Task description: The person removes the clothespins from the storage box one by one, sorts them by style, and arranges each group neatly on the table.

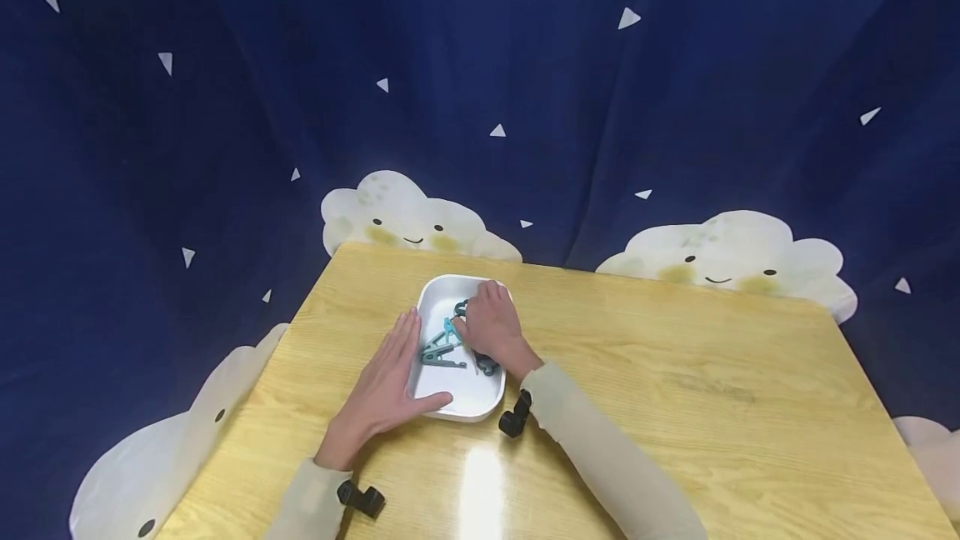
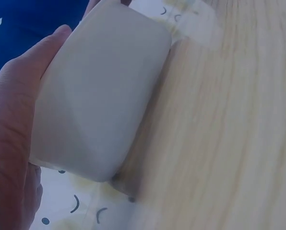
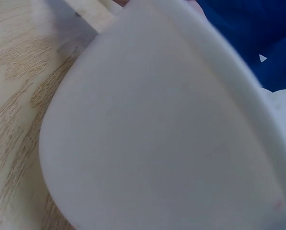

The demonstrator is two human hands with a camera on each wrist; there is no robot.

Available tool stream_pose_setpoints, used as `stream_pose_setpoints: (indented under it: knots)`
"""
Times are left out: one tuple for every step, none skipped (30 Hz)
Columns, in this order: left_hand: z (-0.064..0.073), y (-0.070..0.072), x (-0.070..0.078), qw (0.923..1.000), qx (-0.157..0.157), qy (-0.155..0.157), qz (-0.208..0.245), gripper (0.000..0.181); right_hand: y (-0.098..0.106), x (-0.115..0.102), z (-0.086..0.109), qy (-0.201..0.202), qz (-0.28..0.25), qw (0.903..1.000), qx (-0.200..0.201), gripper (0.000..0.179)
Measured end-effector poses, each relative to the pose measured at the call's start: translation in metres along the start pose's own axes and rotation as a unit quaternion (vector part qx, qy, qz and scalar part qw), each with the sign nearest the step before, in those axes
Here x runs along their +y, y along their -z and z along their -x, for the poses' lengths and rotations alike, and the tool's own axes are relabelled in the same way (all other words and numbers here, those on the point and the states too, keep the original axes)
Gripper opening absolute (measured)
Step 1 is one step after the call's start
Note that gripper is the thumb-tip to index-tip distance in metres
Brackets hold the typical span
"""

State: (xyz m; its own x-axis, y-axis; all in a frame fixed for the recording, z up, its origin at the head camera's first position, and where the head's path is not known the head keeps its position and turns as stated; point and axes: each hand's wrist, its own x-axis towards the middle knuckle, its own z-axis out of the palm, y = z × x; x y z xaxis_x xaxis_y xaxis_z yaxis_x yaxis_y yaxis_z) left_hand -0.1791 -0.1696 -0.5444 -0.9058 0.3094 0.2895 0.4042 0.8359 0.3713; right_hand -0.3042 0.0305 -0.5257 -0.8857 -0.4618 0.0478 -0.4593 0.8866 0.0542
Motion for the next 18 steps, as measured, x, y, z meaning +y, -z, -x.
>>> stream_pose_setpoints:
  knots:
    - [-0.0002, 0.0002, 0.0007, 1.0, 0.001, -0.001, -0.004, 0.133, -0.0001, 0.0005, -0.0003, 0.002, -0.004, 1.0, 0.001, 0.057]
    - [-0.0004, 0.0002, 0.0013, 0.9999, 0.004, -0.004, -0.009, 0.133, -0.0001, 0.0012, -0.0005, 0.003, -0.008, 1.0, 0.001, 0.057]
    - [-0.0007, 0.0004, 0.0019, 0.9999, 0.007, -0.006, -0.014, 0.134, 0.0001, 0.0018, -0.001, 0.006, -0.013, 0.9999, 0.002, 0.057]
    - [-0.0007, 0.0003, 0.0026, 0.9998, 0.007, -0.006, -0.019, 0.134, -0.0001, 0.0026, -0.0008, 0.007, -0.019, 0.9998, 0.002, 0.057]
    - [-0.0006, 0.0003, 0.0033, 0.9997, 0.007, -0.006, -0.024, 0.135, -0.0002, 0.0033, -0.0006, 0.011, -0.027, 0.9996, 0.001, 0.056]
    - [-0.0006, 0.0004, 0.004, 0.9996, 0.006, -0.005, -0.027, 0.136, -0.0004, 0.0041, -0.0006, 0.015, -0.029, 0.9995, -0.001, 0.056]
    - [-0.0004, 0.0004, 0.0046, 0.9995, 0.005, -0.003, -0.03, 0.136, -0.0002, 0.0048, -0.0004, 0.019, -0.033, 0.9993, -0.002, 0.056]
    - [-0.0006, 0.0001, 0.0049, 0.9994, 0.007, -0.004, -0.033, 0.137, -0.0001, 0.0055, -0.0006, 0.024, -0.034, 0.9991, -0.003, 0.057]
    - [-0.0007, -0.0001, 0.0053, 0.9993, 0.007, -0.003, -0.036, 0.137, -0.0005, 0.0062, -0.0009, 0.029, -0.033, 0.999, -0.005, 0.057]
    - [-0.0003, 0.0002, 0.0054, 0.9993, 0.006, -0.002, -0.038, 0.137, -0.0004, 0.0063, -0.0012, 0.035, -0.032, 0.9989, -0.007, 0.058]
    - [0.0001, 0.0005, 0.0056, 0.9993, 0.006, 0.0, -0.038, 0.137, -0.0003, 0.0062, -0.0016, 0.04, -0.03, 0.9987, -0.009, 0.059]
    - [0.0004, 0.0007, 0.0056, 0.9992, 0.005, 0.002, -0.039, 0.136, 0.0, 0.0061, -0.002, 0.043, -0.028, 0.9987, -0.009, 0.06]
    - [0.0005, 0.0007, 0.0056, 0.9992, 0.004, 0.003, -0.038, 0.136, 0.0004, 0.0059, -0.0022, 0.045, -0.027, 0.9986, -0.009, 0.061]
    - [0.0005, 0.0006, 0.0055, 0.9993, 0.005, 0.003, -0.038, 0.136, 0.0006, 0.0056, -0.0026, 0.045, -0.025, 0.9986, -0.009, 0.062]
    - [0.0005, 0.0004, 0.0054, 0.9993, 0.002, 0.006, -0.036, 0.136, 0.0007, 0.0053, -0.003, 0.044, -0.025, 0.9986, -0.011, 0.062]
    - [0.0007, 0.0001, 0.0054, 0.9993, 0.0, 0.008, -0.036, 0.136, 0.0009, 0.0047, -0.0034, 0.043, -0.03, 0.9985, -0.012, 0.062]
    - [0.001, -0.0005, 0.0051, 0.9993, -0.001, 0.009, -0.036, 0.136, 0.0011, 0.0038, -0.0038, 0.042, -0.033, 0.9985, -0.012, 0.061]
    - [0.0015, -0.0007, 0.005, 0.9993, -0.003, 0.011, -0.035, 0.136, 0.0012, 0.0027, -0.0042, 0.041, -0.035, 0.9985, -0.015, 0.061]
